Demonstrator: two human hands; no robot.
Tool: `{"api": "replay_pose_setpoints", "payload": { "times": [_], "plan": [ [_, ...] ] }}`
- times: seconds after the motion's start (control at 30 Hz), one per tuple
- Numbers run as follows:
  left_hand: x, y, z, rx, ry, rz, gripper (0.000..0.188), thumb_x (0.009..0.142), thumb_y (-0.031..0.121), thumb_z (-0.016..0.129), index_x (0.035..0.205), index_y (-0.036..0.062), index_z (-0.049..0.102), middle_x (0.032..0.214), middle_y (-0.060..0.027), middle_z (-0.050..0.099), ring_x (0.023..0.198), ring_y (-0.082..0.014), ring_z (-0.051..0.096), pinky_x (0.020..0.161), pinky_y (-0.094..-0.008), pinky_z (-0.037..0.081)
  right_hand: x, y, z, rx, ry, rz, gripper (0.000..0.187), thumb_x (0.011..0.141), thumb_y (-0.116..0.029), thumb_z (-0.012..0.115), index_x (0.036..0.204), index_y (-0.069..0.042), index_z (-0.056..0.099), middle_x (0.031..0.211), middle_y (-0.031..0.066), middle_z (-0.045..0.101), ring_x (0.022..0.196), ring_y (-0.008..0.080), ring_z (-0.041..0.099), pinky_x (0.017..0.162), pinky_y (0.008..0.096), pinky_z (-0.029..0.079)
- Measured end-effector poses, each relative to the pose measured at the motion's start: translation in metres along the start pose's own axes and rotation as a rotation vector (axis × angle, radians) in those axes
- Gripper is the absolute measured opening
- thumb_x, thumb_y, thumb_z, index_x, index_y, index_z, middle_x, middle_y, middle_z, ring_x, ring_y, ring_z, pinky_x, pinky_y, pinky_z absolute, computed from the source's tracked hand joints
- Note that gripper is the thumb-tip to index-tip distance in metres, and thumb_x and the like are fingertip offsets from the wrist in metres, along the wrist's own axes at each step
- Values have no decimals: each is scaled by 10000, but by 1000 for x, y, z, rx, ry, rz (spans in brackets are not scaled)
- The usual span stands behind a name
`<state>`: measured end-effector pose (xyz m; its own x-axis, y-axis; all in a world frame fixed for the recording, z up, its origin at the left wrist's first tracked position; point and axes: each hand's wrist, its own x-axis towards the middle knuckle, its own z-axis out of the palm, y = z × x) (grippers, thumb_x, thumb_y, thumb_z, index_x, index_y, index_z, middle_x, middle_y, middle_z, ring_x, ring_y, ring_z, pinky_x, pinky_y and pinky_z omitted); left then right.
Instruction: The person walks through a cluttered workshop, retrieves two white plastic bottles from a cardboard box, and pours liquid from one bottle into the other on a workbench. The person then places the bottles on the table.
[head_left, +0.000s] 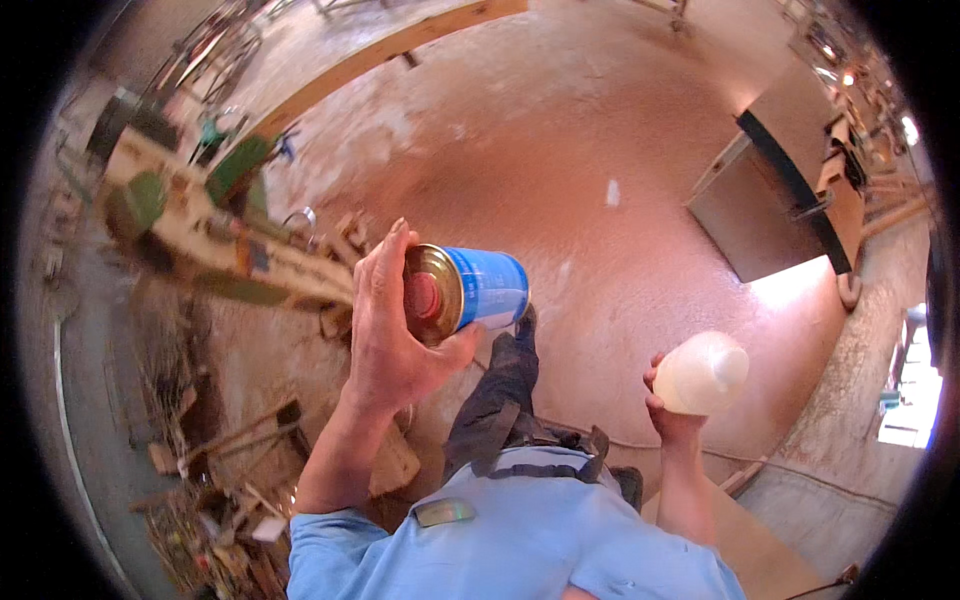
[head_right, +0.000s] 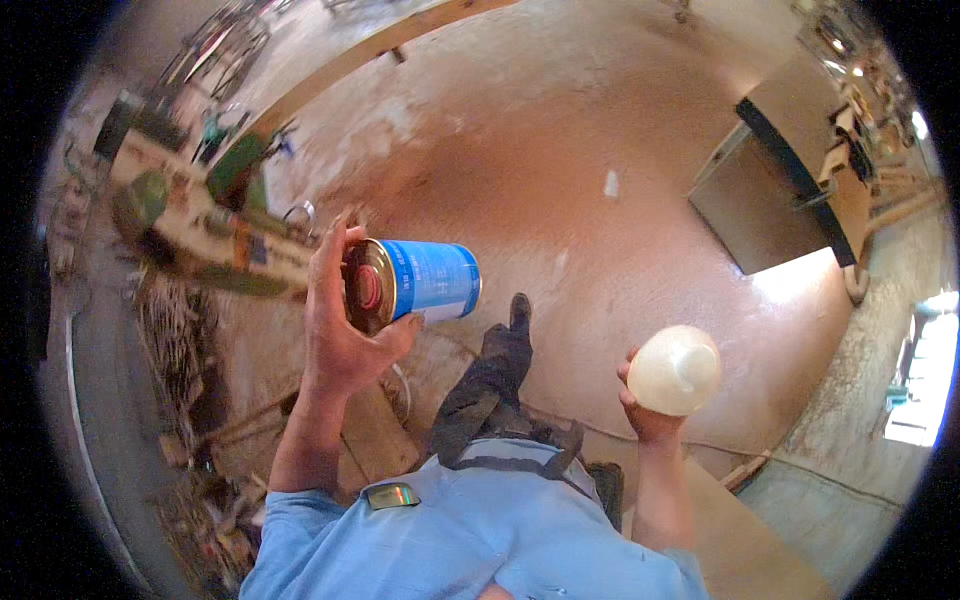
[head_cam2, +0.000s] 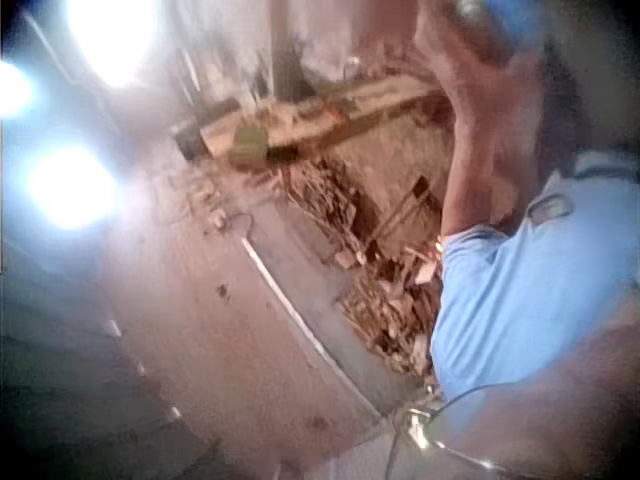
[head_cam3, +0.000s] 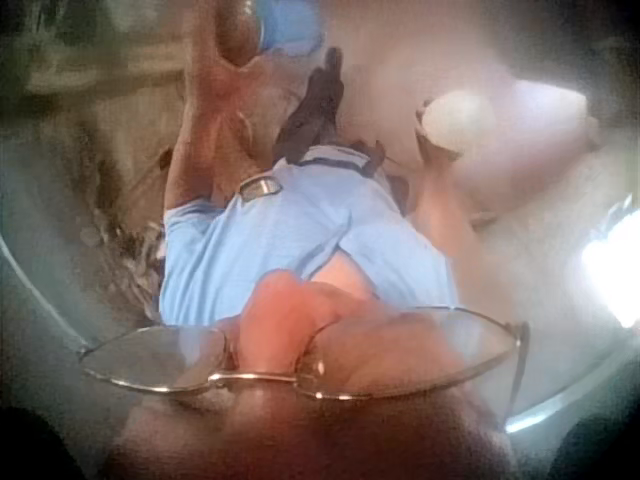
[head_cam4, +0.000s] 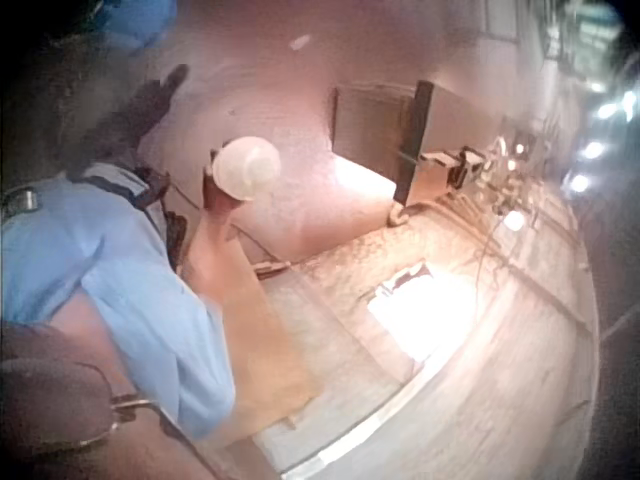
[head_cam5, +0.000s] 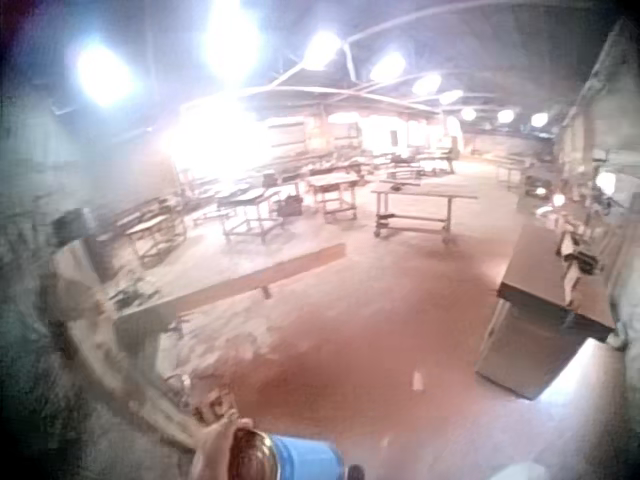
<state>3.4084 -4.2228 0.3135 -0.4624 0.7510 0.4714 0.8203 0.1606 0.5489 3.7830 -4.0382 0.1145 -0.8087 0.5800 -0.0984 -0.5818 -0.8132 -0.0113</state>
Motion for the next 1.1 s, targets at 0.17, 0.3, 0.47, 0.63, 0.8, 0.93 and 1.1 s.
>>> {"api": "replay_pose_setpoints", "payload": {
  "times": [0.17, 0.3, 0.47, 0.63, 0.8, 0.93, 1.1],
  "plan": [
    [127, -9, 83, -418, -16, 203, 1151, 598, 107, 915, 1555, -27, 290, 1393, -201, 482, 1262, -342, 525, 1080, -443, 443, 42, -40, 5, 47, -54, -191, 713, 867, -512, 764, 1477, -235, 517, 1488, 197, 449, 1324, 468, 448, 889, 602, 566],
    [223, -17, 126, -442, -117, 266, 1185, 588, 146, 941, 1544, -68, 275, 1392, -215, 458, 1262, -345, 510, 1061, -445, 449, 106, -80, 10, 141, 0, -233, 716, 862, -532, 765, 1471, -241, 525, 1530, 201, 417, 1364, 481, 418, 919, 622, 544],
    [337, -8, 180, -407, -265, 283, 1184, 598, 189, 948, 1541, -63, 278, 1409, -227, 434, 1282, -368, 479, 1048, -458, 465, 199, -131, 17, 115, 54, -285, 653, 894, -558, 698, 1439, -226, 562, 1490, 213, 476, 1308, 493, 481, 838, 537, 562],
    [443, -12, 258, -192, -338, 323, 1163, 600, 185, 889, 1564, -10, 269, 1400, -224, 459, 1284, -375, 482, 1060, -491, 454, 303, -202, 11, 61, 119, -350, 764, 897, -643, 631, 1514, -220, 475, 1524, 209, 469, 1313, 509, 507, 896, 615, 551],
    [534, -22, 338, -120, -239, 148, 1075, 596, 117, 826, 1544, 5, 331, 1423, -214, 467, 1292, -372, 488, 1109, -506, 405, 437, -321, 11, 219, 97, -139, 776, 938, -730, 509, 1553, -267, 417, 1556, 133, 468, 1363, 481, 498, 901, 733, 541],
    [601, -32, 371, 69, -51, 65, 1043, 622, 68, 770, 1567, 26, 332, 1460, -196, 447, 1353, -378, 461, 1153, -517, 376, 552, -393, 42, 186, 78, -134, 757, 935, -732, 517, 1536, -277, 448, 1532, 125, 495, 1309, 442, 534, 832, 616, 587],
    [668, -53, 398, 60, 48, -176, 1065, 639, 29, 711, 1613, 57, 281, 1504, -201, 405, 1406, -382, 433, 1199, -519, 342, 675, -479, 89, 98, 27, -138, 785, 968, -773, 385, 1480, -193, 521, 1414, 153, 597, 1093, 390, 635, 753, 514, 554]
  ]
}}
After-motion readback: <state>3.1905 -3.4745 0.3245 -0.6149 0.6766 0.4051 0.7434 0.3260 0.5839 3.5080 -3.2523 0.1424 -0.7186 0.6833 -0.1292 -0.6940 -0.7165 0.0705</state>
